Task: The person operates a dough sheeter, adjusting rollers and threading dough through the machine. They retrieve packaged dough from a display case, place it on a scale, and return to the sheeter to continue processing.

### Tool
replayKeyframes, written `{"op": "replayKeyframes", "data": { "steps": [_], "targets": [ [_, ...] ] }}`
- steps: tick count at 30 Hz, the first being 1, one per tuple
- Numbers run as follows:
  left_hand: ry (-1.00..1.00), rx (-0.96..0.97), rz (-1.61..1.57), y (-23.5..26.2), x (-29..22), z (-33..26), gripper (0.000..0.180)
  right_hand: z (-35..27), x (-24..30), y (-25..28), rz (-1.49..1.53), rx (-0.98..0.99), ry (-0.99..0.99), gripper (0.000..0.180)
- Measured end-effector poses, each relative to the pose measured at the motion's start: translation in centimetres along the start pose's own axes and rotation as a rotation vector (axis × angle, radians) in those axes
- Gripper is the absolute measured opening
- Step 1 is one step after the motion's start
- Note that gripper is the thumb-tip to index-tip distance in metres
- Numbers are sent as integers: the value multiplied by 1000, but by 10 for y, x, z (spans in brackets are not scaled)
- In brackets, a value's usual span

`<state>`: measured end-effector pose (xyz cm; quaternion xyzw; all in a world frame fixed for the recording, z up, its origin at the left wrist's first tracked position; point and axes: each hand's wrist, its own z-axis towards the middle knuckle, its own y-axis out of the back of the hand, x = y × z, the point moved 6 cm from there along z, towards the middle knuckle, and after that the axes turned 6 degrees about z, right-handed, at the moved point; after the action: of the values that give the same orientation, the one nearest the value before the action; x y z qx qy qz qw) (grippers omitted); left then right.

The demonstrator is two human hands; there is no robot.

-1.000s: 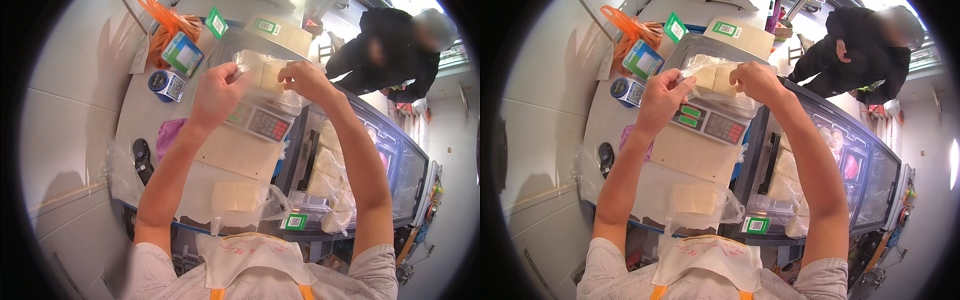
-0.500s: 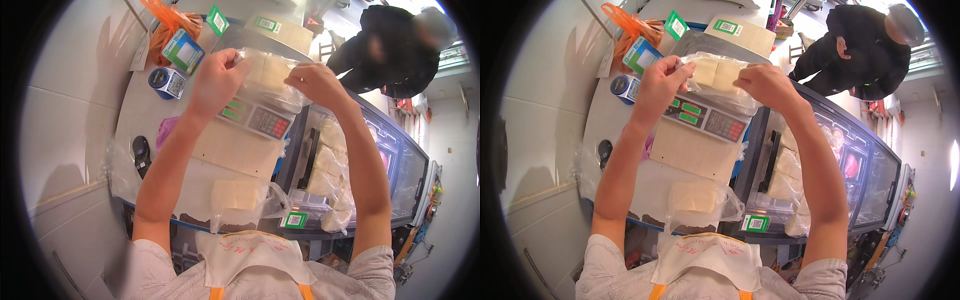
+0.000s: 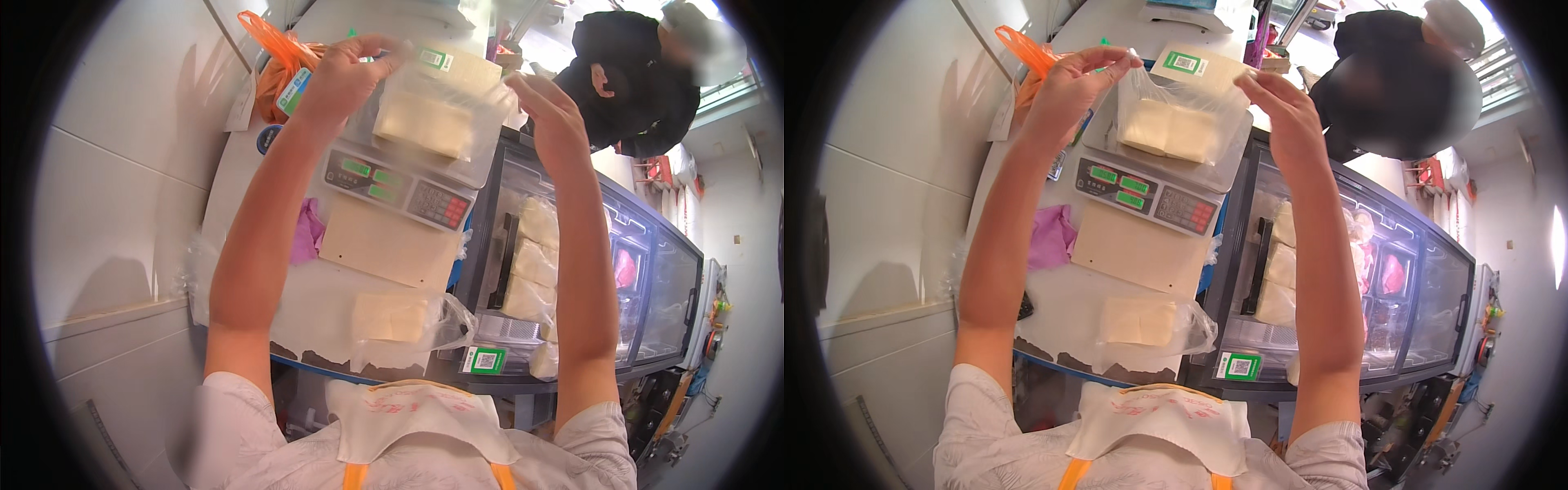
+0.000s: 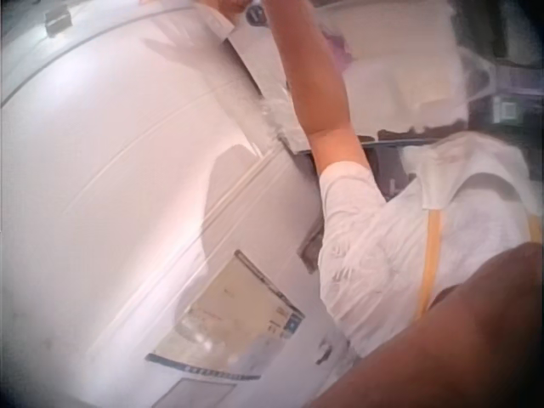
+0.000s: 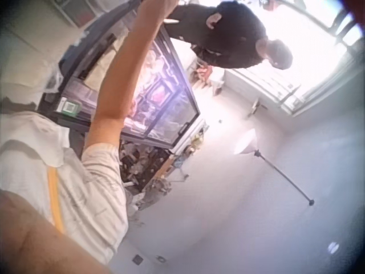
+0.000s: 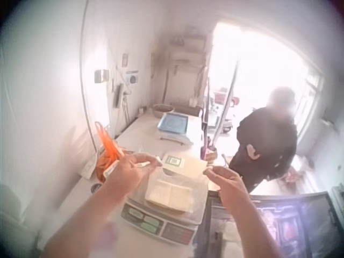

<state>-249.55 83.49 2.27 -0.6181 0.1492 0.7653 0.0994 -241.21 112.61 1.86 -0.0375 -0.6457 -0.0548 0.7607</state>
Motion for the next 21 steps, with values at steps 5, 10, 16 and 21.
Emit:
{"op": "replayKeyframes", "data": {
  "steps": [5, 10, 16, 21],
  "targets": [
    [-97, 161, -161, -25, 28, 20, 19, 37, -19, -57, 234, 138, 60, 25],
    [-146, 208, -125, -54, 64, 27, 22, 52, -76, -71, 300, 36, -73, 29],
    [44, 169, -291, -59, 76, 26, 22, 47, -92, -82, 462, 106, -155, 31],
    [52, 109, -237, -55, 91, 28, 17, 31, -76, -84, 500, 100, -189, 24]
  ]
}}
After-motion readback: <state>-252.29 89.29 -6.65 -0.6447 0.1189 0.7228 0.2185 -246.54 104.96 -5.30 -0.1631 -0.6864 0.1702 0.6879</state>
